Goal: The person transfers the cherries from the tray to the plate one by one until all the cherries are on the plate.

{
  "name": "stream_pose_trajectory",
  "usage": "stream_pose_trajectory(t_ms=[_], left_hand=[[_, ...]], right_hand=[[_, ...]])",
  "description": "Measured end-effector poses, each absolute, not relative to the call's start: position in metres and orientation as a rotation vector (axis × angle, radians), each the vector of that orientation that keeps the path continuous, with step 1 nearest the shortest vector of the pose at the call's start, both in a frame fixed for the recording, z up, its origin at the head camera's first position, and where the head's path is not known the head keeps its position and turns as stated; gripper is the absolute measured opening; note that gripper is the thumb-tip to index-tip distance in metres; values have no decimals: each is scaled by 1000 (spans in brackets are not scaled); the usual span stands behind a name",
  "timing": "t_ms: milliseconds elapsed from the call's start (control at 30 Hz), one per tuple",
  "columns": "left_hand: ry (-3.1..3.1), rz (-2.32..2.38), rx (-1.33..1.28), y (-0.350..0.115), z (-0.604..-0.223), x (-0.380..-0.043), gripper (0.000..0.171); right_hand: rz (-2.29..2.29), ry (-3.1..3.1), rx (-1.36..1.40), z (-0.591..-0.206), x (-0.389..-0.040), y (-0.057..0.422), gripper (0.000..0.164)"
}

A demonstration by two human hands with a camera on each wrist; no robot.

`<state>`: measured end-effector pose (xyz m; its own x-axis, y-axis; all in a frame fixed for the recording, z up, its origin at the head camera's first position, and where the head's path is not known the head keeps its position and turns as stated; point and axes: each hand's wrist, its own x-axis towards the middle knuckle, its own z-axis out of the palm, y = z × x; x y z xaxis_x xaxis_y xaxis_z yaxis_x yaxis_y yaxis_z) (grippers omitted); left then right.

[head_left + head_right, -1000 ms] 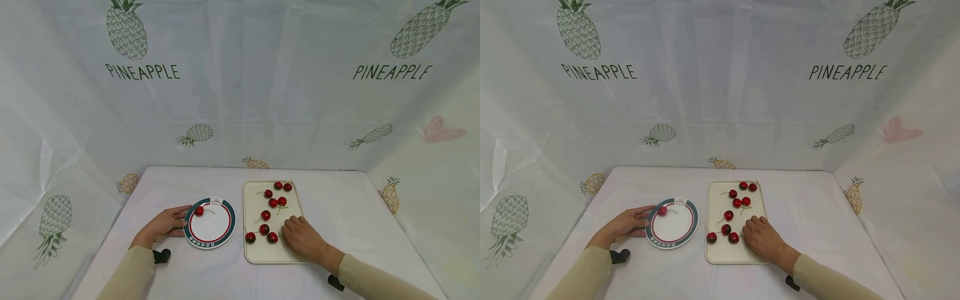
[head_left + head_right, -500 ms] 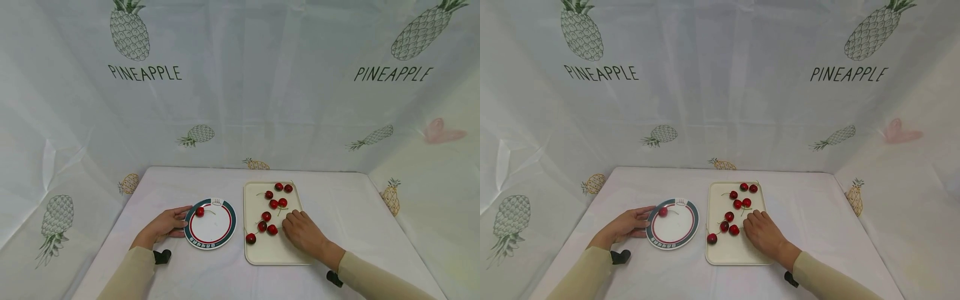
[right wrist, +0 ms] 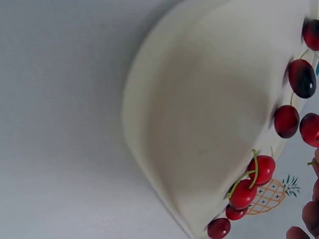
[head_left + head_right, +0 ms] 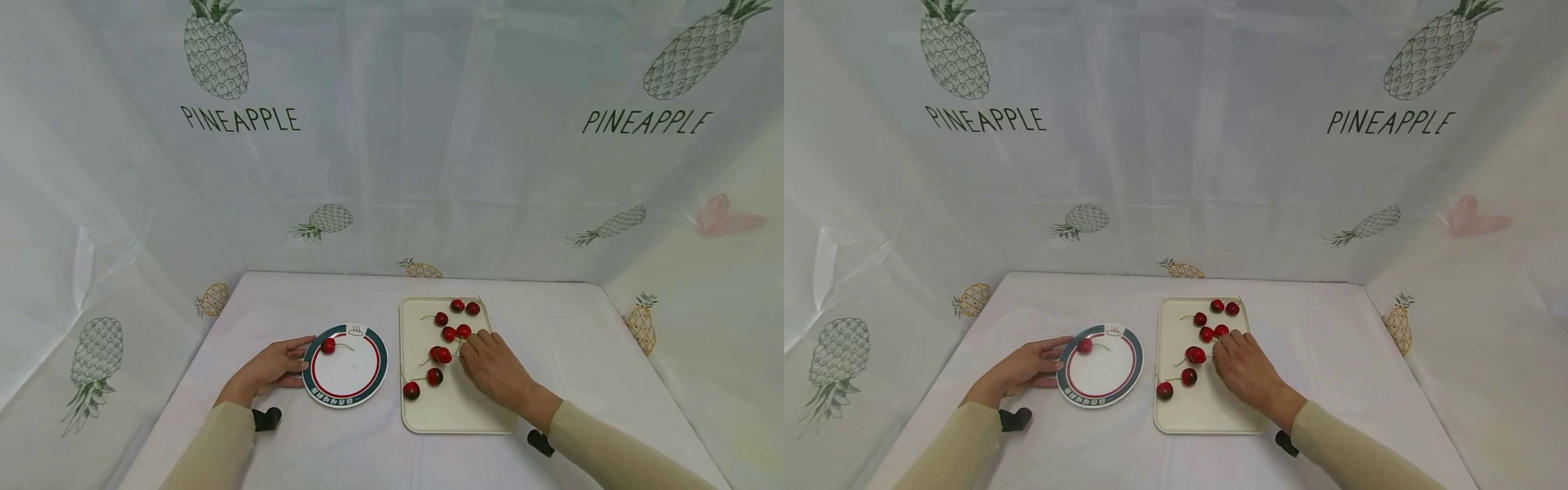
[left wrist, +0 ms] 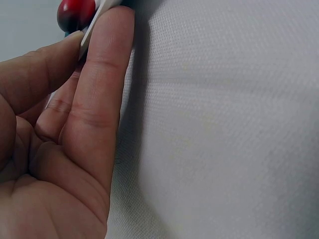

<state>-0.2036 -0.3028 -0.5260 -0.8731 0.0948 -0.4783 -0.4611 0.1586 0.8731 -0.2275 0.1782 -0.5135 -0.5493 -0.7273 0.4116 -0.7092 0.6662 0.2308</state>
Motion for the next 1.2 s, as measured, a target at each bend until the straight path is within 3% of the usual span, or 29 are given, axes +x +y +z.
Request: stream_pose_trajectory(t_ms=[100,233,767,1200], left_hand=[[2027,1755,-358,-302,-526,-203,67],[2031,1748,-356,-300,-524,-202,67],[2037,1746,-366,-298,-518,-200,65],[2028,1752,-371,-299,-518,-200,66]], right_hand=[[-52,-2414,1106,-510,-229,175,16],[-40,-2414,1098,-506,-232,171,22],[-30,-2411,1107,-500,-245,137,12],[-32,-2461,1117,-496,-251,100,15]])
